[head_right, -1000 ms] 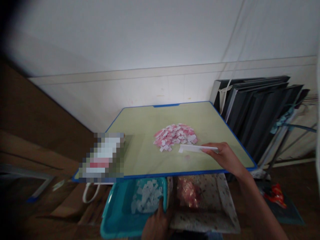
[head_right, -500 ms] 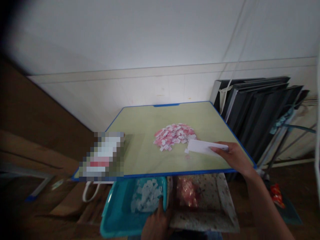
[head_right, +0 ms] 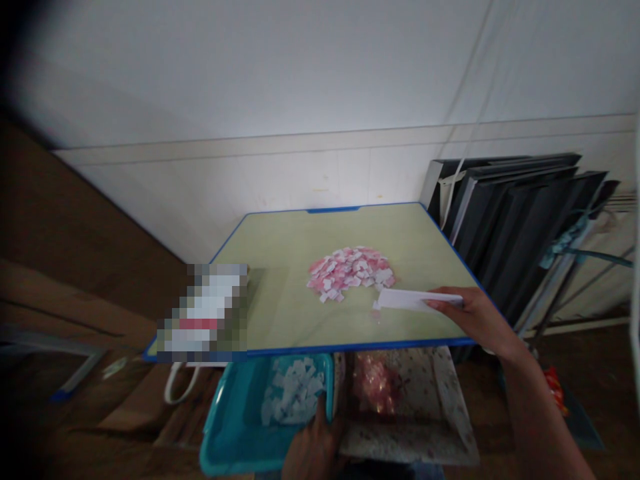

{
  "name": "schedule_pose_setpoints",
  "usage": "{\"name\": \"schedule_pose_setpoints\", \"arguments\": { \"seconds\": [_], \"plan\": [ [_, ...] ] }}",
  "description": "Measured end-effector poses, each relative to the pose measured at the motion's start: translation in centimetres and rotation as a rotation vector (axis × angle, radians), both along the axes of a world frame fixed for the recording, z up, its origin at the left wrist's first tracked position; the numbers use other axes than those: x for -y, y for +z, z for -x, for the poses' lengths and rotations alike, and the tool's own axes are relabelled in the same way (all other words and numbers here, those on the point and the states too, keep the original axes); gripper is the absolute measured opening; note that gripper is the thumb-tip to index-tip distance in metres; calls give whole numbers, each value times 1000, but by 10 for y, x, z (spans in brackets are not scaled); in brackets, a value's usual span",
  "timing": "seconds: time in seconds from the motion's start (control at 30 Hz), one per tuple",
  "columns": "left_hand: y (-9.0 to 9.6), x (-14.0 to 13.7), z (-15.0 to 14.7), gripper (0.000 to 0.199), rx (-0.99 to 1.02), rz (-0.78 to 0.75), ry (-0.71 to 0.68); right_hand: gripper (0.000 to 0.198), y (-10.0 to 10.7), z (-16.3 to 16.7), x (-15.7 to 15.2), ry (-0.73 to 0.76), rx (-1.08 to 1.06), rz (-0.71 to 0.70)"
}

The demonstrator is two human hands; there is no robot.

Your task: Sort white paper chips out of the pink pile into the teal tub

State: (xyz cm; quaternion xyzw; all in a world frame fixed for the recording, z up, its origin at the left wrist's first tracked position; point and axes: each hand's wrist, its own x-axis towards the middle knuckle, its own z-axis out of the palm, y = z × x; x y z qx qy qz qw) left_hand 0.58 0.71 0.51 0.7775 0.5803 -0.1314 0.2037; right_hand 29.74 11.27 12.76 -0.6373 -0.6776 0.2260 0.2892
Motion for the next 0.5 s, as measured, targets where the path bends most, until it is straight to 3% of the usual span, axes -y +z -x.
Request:
{"name": "schedule_pose_setpoints", "arguments": {
  "seconds": [0.17,0.5],
  "plan": [
    [-1,0,-1,79,33,-13,-12,32,8,-4,7,-6,17,9],
    [-6,2,0,72,-3,-13,10,32,-3,-28,20,-107,8,9]
  ]
}}
